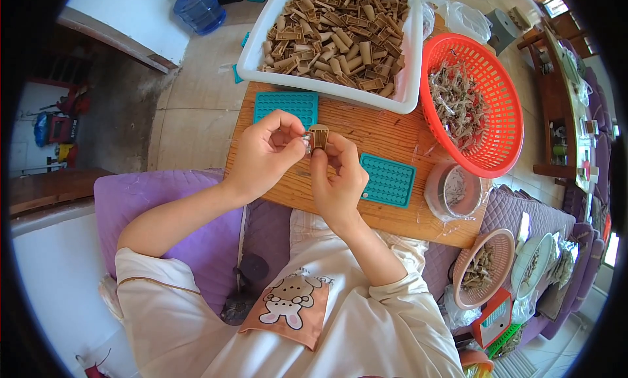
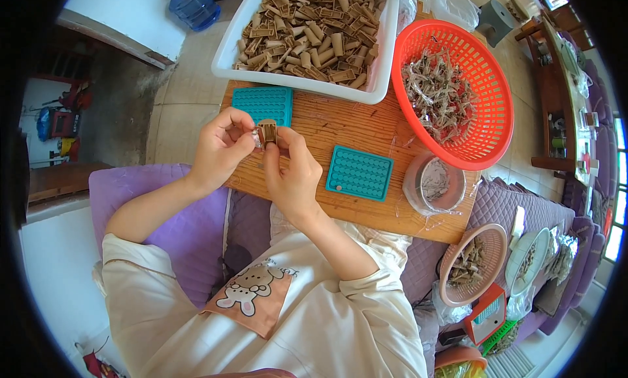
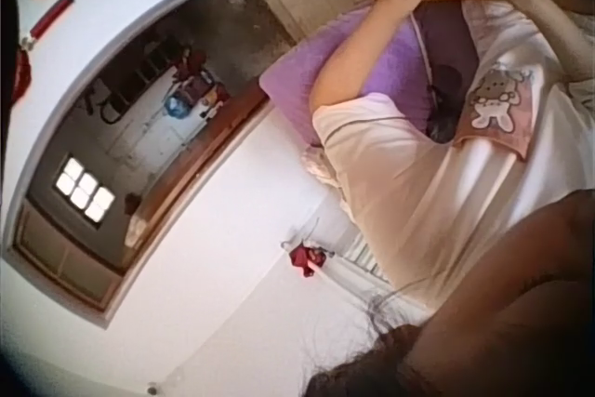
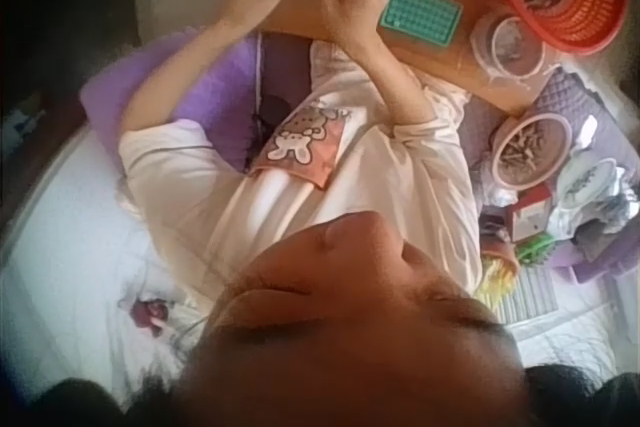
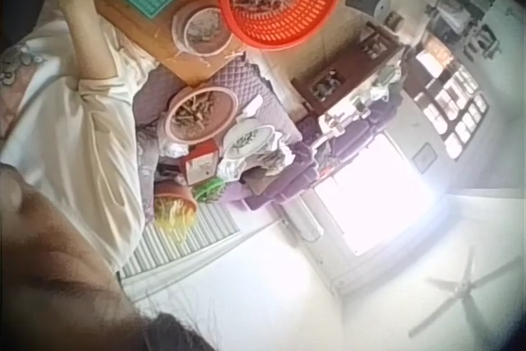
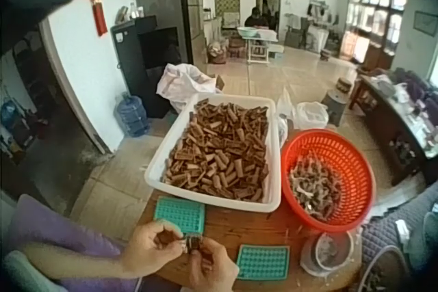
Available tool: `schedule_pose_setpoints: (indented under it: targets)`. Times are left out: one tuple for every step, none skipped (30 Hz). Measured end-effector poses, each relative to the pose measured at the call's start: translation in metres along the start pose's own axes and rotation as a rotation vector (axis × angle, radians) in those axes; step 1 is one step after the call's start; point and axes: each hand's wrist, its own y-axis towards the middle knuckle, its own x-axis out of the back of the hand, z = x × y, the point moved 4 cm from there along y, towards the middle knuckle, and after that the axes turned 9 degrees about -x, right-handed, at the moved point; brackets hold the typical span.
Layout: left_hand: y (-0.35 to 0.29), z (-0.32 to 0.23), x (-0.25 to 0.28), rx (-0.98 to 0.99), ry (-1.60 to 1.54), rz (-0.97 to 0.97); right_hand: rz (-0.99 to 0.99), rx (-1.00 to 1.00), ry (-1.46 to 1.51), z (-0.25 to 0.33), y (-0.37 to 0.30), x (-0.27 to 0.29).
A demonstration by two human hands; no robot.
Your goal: The person assembles small mechanical components by hand, inserting metal pins into paper tubes.
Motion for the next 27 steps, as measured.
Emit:
schedule_pose_setpoints:
  targets:
    - [-0.001,0.000,0.000,0.002,-0.001,0.001,-0.001,-0.002,-0.001,0.000,-0.001,0.000]
    - [-0.002,-0.002,-0.001,-0.011,0.029,0.001,-0.007,0.015,-0.020,0.000,-0.002,-0.001]
    - [-0.002,-0.003,-0.001,-0.024,0.060,0.001,-0.013,0.033,-0.038,0.001,-0.003,0.000]
    - [-0.002,-0.004,-0.002,-0.023,0.059,0.003,-0.014,0.031,-0.039,0.002,-0.004,0.000]
    - [-0.002,-0.005,-0.002,-0.019,0.074,0.003,-0.020,0.028,-0.058,0.002,-0.005,0.001]
    - [-0.002,-0.005,-0.002,-0.015,0.089,0.004,-0.026,0.026,-0.077,0.002,-0.005,0.001]
    - [-0.002,-0.006,-0.002,-0.015,0.088,0.004,-0.027,0.025,-0.077,0.002,-0.006,0.002]
    - [-0.001,-0.005,-0.001,-0.001,0.074,0.009,-0.035,0.028,-0.060,0.002,-0.006,0.002]
    - [-0.001,-0.005,-0.001,0.013,0.059,0.013,-0.042,0.030,-0.042,0.002,-0.006,0.002]
    - [-0.001,-0.005,-0.001,0.013,0.059,0.013,-0.042,0.030,-0.042,0.003,-0.006,0.002]
    - [0.000,-0.004,0.000,0.014,0.051,0.008,-0.042,0.017,-0.018,0.003,-0.007,0.002]
    - [0.000,-0.004,0.000,0.014,0.043,0.003,-0.041,0.005,0.007,0.003,-0.008,0.002]
    - [0.000,-0.004,0.000,0.014,0.043,0.003,-0.041,0.005,0.007,0.002,-0.009,0.002]
    - [0.000,-0.003,0.000,0.034,0.033,0.004,-0.055,0.001,0.009,0.002,-0.009,0.003]
    - [-0.001,-0.003,0.000,0.053,0.023,0.005,-0.069,-0.003,0.010,0.002,-0.010,0.004]
    - [-0.001,-0.002,0.000,0.053,0.022,0.005,-0.068,-0.003,0.010,0.002,-0.011,0.004]
    - [-0.001,-0.001,0.000,0.054,0.010,0.001,-0.075,-0.021,0.019,0.003,-0.011,0.004]
    - [-0.001,0.000,0.000,0.054,-0.002,-0.002,-0.081,-0.040,0.029,0.003,-0.012,0.004]
    - [-0.001,-0.001,0.000,0.054,-0.002,-0.003,-0.080,-0.040,0.029,0.003,-0.014,0.004]
    - [-0.002,-0.001,0.000,0.052,-0.004,-0.005,-0.085,-0.073,0.062,0.000,-0.016,0.004]
    - [-0.002,-0.001,0.000,0.050,-0.006,-0.007,-0.089,-0.107,0.096,-0.002,-0.017,0.004]
    - [-0.002,-0.002,0.000,0.050,-0.007,-0.007,-0.088,-0.107,0.096,-0.001,-0.017,0.003]
    - [-0.002,-0.004,-0.001,0.043,-0.003,-0.003,-0.075,-0.111,0.101,-0.001,-0.017,0.003]
    - [-0.002,-0.005,-0.001,0.037,0.001,0.001,-0.062,-0.115,0.106,-0.001,-0.017,0.002]
    - [-0.003,-0.005,-0.001,0.037,0.001,0.002,-0.063,-0.114,0.105,-0.002,-0.017,0.001]
    - [-0.003,-0.005,0.000,0.021,0.032,0.001,-0.064,-0.088,0.088,-0.003,-0.018,0.001]
    - [-0.003,-0.006,0.000,0.006,0.064,-0.001,-0.064,-0.063,0.070,-0.003,-0.018,0.000]
